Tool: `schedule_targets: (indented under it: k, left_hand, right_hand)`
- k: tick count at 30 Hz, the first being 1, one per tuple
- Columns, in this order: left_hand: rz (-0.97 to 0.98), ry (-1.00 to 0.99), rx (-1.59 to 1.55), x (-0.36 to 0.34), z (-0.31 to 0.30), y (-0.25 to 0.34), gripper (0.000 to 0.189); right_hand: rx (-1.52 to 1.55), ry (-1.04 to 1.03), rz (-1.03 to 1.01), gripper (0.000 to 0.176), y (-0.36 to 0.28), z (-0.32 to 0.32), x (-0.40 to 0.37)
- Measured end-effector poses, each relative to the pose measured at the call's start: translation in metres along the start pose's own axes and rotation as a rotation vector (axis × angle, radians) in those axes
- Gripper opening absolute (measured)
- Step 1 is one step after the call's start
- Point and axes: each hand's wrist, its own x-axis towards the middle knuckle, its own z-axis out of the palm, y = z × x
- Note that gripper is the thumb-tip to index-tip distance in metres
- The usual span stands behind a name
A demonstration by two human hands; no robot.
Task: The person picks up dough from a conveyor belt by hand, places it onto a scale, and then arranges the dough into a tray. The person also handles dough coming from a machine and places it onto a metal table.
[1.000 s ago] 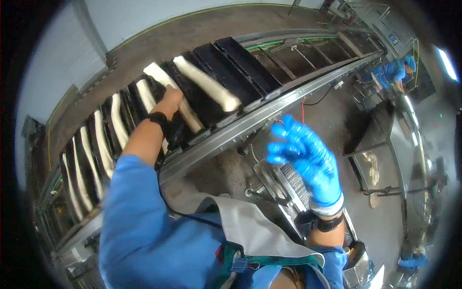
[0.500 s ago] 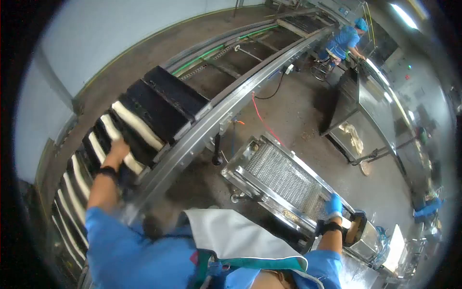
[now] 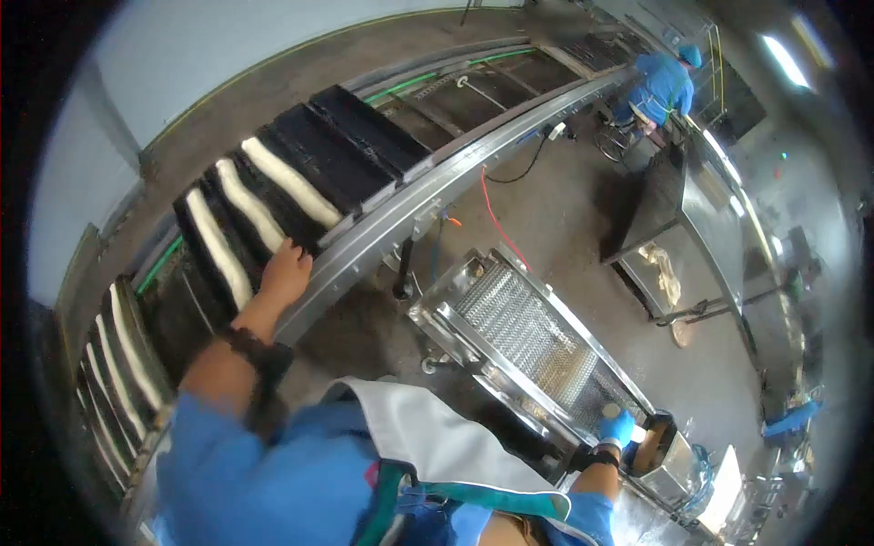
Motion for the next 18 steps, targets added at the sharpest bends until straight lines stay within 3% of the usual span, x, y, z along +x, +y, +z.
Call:
schedule_targets:
  k: [1,3,4,5,7,10,13,14,16,18]
  left_hand:
    - [-0.007,0.025,0.021,-0.003,-0.004,0.011,0.039]
    - [-0.02,0.029,0.01,0.004,0.0,0.015,0.037]
    - [-0.021,0.025,0.007,0.008,0.003,0.018,0.036]
    - [0.015,0.163,-0.013,0.012,0.01,0.022,0.026]
    - [0.085,0.204,-0.082,0.031,0.018,0.023,0.019]
    - [0.144,0.252,-0.205,0.057,0.03,0.027,0.011]
    - [0.156,0.25,-0.253,0.069,0.036,0.033,0.006]
    - [0.158,0.238,-0.256,0.072,0.038,0.037,0.004]
    - [0.174,0.265,-0.304,0.076,0.039,0.042,0.003]
    - [0.192,0.277,-0.355,0.075,0.038,0.047,0.003]
  right_hand:
    - [0.291,0.038,0.105,0.037,-0.004,-0.002,0.004]
    - [0.408,0.162,0.167,0.038,-0.021,-0.03,0.005]
    - [0.586,0.119,0.193,0.038,-0.024,-0.047,0.018]
    - [0.762,0.305,0.04,0.034,-0.018,-0.05,0.039]
    - [1.116,0.226,-0.186,0.026,-0.075,-0.162,0.026]
    - [1.323,0.377,-0.29,0.031,-0.177,-0.284,-0.012]
    - [1.44,0.388,-0.464,0.038,-0.25,-0.324,-0.018]
    - [1.593,0.23,-0.435,0.04,-0.276,-0.324,-0.013]
    - [1.565,0.012,-0.674,0.039,-0.335,-0.324,-0.018]
    - [1.789,-0.309,-0.827,0.05,-0.388,-0.321,-0.036]
